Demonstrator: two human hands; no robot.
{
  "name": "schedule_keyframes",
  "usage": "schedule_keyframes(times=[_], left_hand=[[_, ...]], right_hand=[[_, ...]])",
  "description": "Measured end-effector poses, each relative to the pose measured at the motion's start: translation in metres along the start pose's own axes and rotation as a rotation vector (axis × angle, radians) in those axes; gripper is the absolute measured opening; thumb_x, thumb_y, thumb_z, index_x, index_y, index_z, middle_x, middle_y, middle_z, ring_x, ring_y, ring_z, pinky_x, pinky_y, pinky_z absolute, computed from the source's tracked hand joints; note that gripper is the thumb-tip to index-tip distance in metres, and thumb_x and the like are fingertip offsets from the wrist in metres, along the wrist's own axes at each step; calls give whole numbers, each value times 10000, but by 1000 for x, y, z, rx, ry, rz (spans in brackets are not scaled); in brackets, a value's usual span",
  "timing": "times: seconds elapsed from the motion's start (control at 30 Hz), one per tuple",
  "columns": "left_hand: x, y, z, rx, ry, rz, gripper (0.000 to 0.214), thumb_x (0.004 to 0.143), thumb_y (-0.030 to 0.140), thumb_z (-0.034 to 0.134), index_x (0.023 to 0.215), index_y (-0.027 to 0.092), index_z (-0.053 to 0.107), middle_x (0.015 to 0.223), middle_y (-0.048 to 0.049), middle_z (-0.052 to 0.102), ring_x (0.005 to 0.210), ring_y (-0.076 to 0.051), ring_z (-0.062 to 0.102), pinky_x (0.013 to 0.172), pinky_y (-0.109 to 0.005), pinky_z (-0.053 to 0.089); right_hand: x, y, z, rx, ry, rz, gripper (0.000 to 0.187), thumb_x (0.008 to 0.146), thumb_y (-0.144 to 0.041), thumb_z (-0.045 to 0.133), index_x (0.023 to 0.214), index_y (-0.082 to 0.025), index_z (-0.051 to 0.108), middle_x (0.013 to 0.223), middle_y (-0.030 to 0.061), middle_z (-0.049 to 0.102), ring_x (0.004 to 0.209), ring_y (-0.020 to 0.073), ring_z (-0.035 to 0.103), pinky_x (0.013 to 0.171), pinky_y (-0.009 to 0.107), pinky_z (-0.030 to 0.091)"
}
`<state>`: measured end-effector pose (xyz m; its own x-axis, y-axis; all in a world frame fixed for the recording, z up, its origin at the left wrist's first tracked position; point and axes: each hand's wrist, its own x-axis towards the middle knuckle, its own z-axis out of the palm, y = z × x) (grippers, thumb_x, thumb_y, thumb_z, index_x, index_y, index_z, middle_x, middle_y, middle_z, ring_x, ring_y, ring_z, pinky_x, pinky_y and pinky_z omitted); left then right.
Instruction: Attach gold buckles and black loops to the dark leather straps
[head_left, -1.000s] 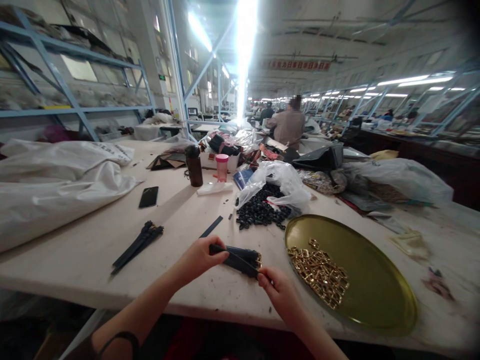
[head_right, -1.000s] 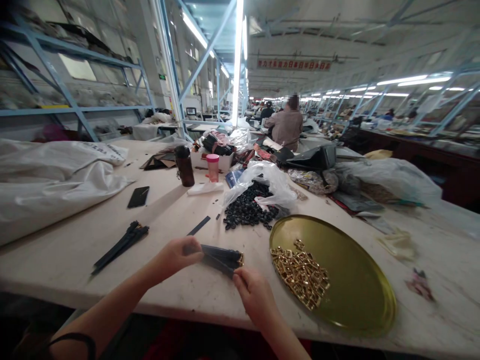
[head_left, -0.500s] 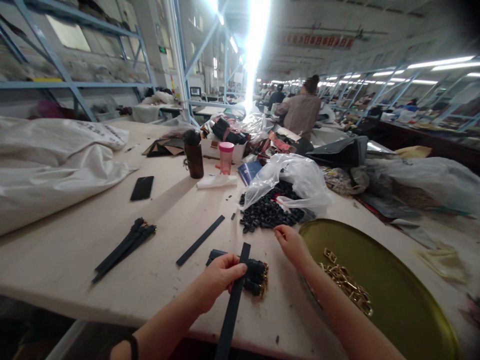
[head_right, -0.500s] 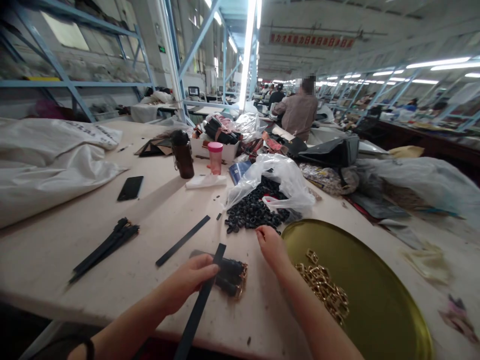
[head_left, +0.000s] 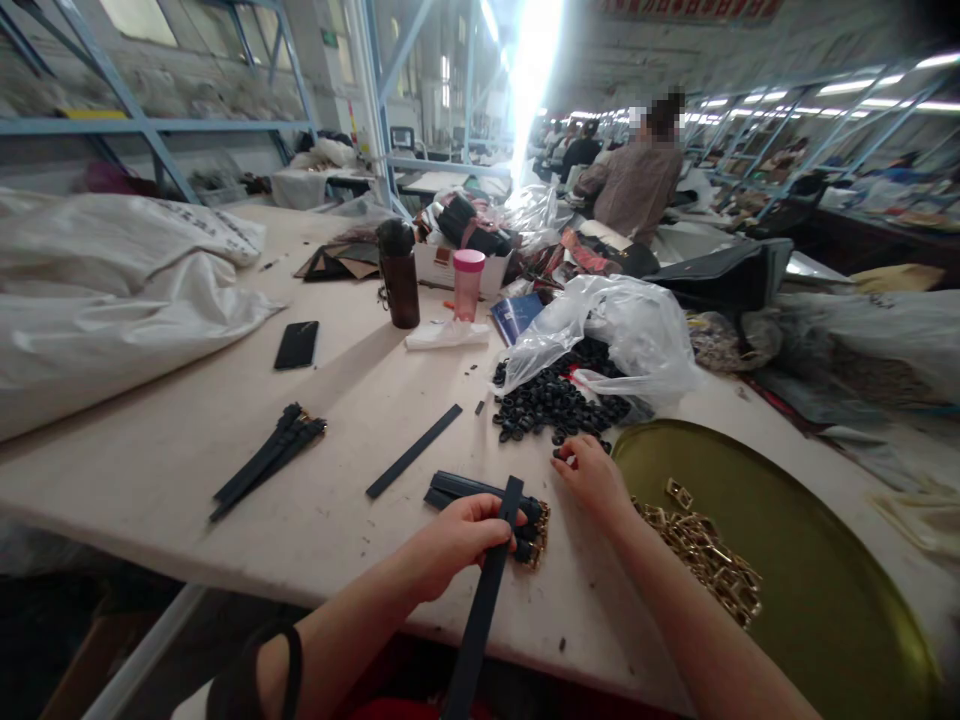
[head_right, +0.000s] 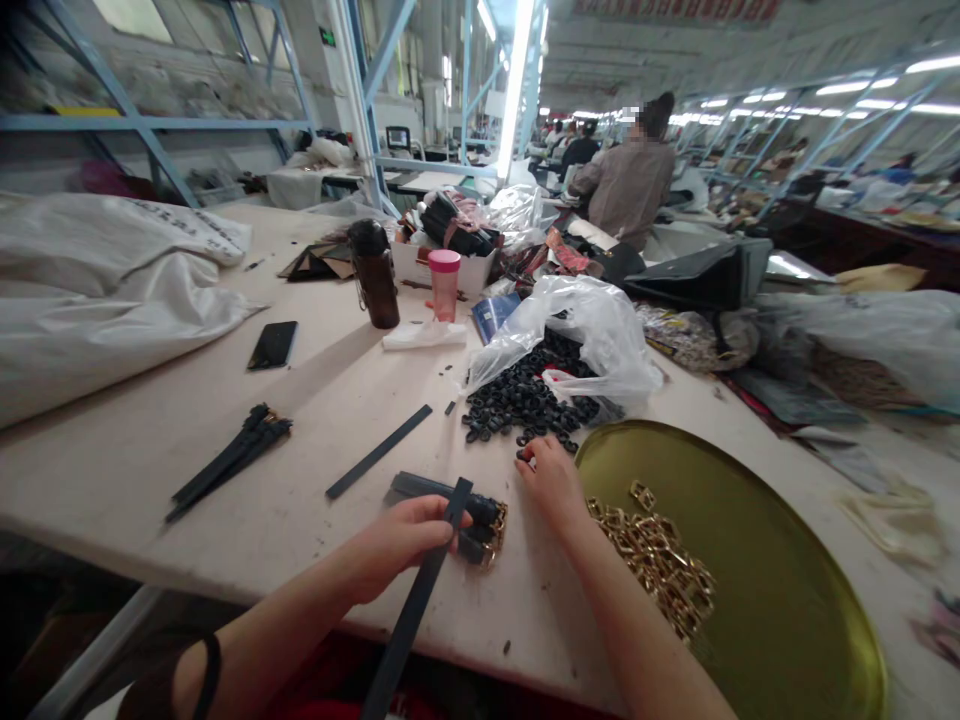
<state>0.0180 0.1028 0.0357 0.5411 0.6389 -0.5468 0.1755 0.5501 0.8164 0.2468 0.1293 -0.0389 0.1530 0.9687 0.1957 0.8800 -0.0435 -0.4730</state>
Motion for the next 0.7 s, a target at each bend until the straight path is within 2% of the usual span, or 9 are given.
schedule_keyframes(times=[0.17,0.27,0.33,0.4,0.47,0.53,0.6,0.7], left_hand=[[-19,-4,11,-42,-46,-21,324,623,178,541,939,146,602,771,-19,613,619,-83,493,534,-173,321],[-28,-6,17,-51,-41,-22,331,625,160,525,947,132,595,727,-17,610,550,-67,449,491,-171,295],[-32,-9,20,-60,-25,-3,341,633,146,494,960,127,588,656,1,565,513,-59,421,469,-171,287],[-34,-13,24,-56,-7,44,323,676,190,492,982,126,573,609,21,500,505,-60,418,471,-174,313],[-36,-16,27,-22,-21,103,321,737,323,495,976,118,557,579,37,443,487,-61,406,457,-178,324],[-39,-19,31,11,-35,148,393,759,446,467,943,108,545,547,53,390,452,-56,365,416,-173,291],[-41,-20,34,43,-21,152,387,753,452,466,910,105,533,506,68,356,417,-49,318,386,-169,250],[-43,-23,38,106,8,123,303,739,386,486,869,114,517,480,59,409,407,-50,348,398,-165,276]], right_hand=[[-33,-15,-16,267,28,80,197,756,-346,527,673,-169,507,665,13,505,627,149,474,614,291,365],[-55,-38,-29,668,26,185,288,723,-418,567,853,-165,523,670,-6,508,608,129,465,576,269,376],[-70,-54,-37,946,-48,240,395,719,-440,575,1004,-171,523,692,-15,507,600,109,447,563,250,374],[-84,-66,-42,1139,-133,292,400,736,-444,566,1041,-185,548,685,-20,513,577,88,422,557,233,366],[-95,-74,-44,1305,-147,367,351,723,-432,593,979,-192,586,696,-14,543,569,76,424,550,221,370],[-103,-79,-43,1442,-100,457,309,681,-418,642,891,-196,596,715,-7,575,570,78,452,532,217,385],[-109,-82,-41,1521,-41,538,288,641,-418,675,797,-192,587,716,-2,591,565,88,477,510,222,405],[-116,-86,-36,1573,-20,606,295,617,-431,691,710,-178,571,660,-1,586,546,99,492,496,232,429]])
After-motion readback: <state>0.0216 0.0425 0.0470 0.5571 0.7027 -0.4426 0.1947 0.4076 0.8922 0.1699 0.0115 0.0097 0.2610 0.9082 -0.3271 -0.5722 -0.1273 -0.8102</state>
